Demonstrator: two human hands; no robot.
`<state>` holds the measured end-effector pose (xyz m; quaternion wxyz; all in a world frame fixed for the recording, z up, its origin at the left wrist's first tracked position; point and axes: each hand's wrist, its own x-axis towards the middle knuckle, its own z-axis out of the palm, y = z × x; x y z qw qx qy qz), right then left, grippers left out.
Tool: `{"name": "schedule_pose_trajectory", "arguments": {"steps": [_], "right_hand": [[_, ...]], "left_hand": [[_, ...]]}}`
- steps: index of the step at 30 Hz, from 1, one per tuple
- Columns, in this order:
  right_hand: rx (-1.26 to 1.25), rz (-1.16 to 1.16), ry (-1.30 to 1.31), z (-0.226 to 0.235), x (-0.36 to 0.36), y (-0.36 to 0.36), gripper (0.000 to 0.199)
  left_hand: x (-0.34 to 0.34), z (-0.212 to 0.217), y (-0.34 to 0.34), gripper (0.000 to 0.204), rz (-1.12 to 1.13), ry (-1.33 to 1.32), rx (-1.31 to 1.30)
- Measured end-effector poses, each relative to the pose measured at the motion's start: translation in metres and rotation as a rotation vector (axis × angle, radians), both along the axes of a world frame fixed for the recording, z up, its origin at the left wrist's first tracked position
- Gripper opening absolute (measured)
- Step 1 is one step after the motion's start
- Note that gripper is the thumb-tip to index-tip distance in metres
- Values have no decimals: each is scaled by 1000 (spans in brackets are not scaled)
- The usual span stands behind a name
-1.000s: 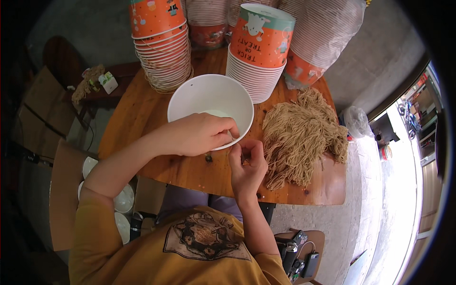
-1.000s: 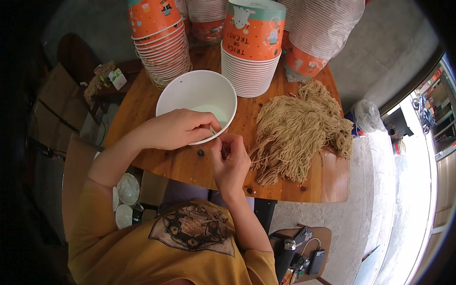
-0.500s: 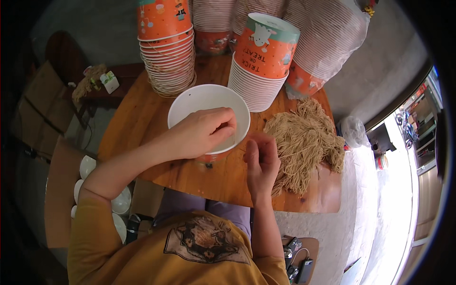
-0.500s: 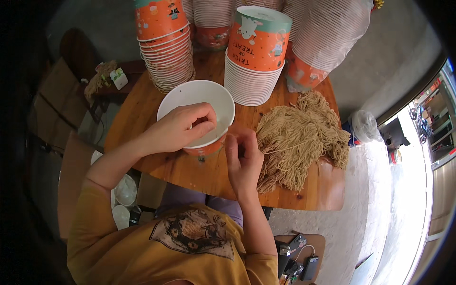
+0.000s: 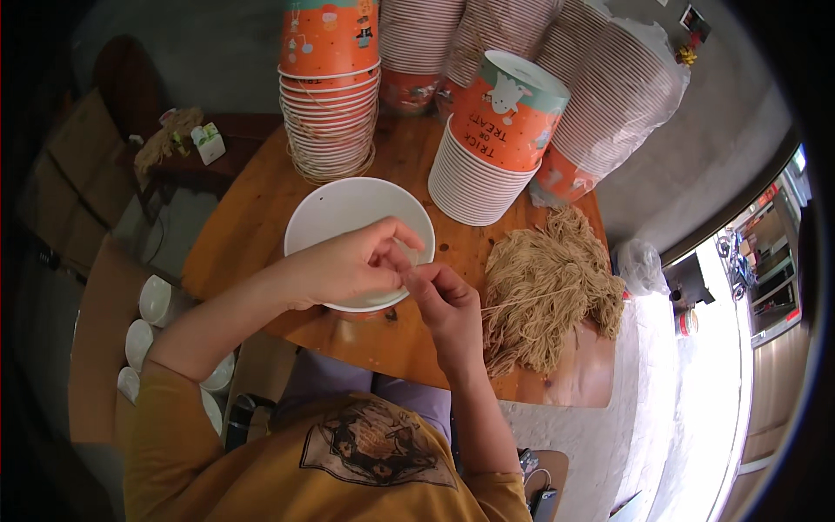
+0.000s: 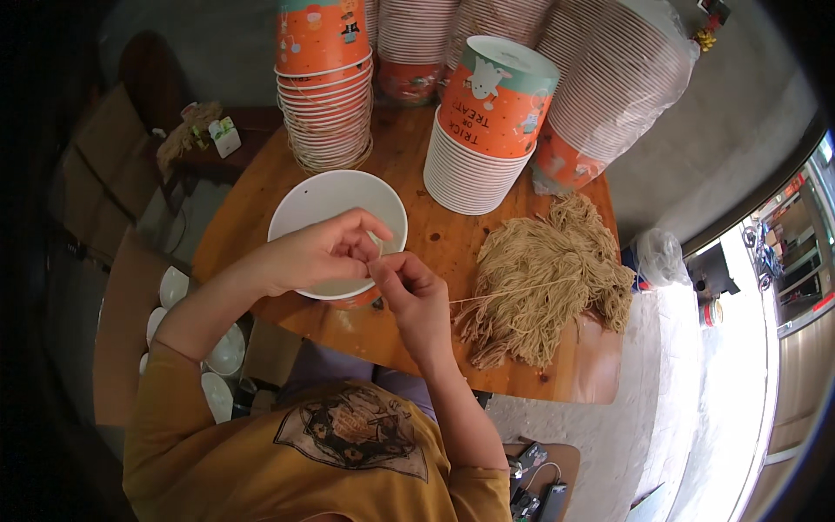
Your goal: Assembling decorative Halloween paper cups by inserting white bowl liners and securing them with thin elastic bands.
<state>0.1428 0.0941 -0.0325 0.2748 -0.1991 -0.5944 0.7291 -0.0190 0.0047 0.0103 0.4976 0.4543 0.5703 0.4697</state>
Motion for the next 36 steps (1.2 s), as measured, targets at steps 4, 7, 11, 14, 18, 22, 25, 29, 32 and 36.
{"name": "schedule_pose_trajectory", "arguments": {"steps": [4, 7, 11, 14, 18, 22, 25, 29, 32, 36], "right_hand": [[-69, 18, -43, 4, -1, 0, 11], [-102, 54, -56, 7, 2, 5, 10], [-59, 59, -40, 16, 1, 3, 11], [145, 69, 25, 15, 8, 9, 15], [139, 167, 3, 23, 9, 17, 11], [109, 164, 6, 17, 7, 19, 11], [67, 177, 81, 10, 8, 18, 12], [82, 49, 55, 8, 15, 17, 13], [152, -57, 12, 12, 15, 17, 16], [366, -90, -32, 9, 10, 18, 12]], "left_hand": [[3, -2, -2, 37, 2, -81, -49], [4, -4, 1, 32, 12, -49, -81], [-4, -9, 7, 24, 4, -106, -113], [-3, -6, 8, 20, 36, -147, -98], [3, 6, 9, 18, -1, -213, -117], [0, -10, 11, 20, -41, -199, -8], [0, -10, 13, 24, -75, -250, 0], [1, -6, 14, 27, -5, -190, -12], [2, -6, 13, 28, 24, -162, 43], [5, -1, 11, 29, 35, -155, 55]]}}
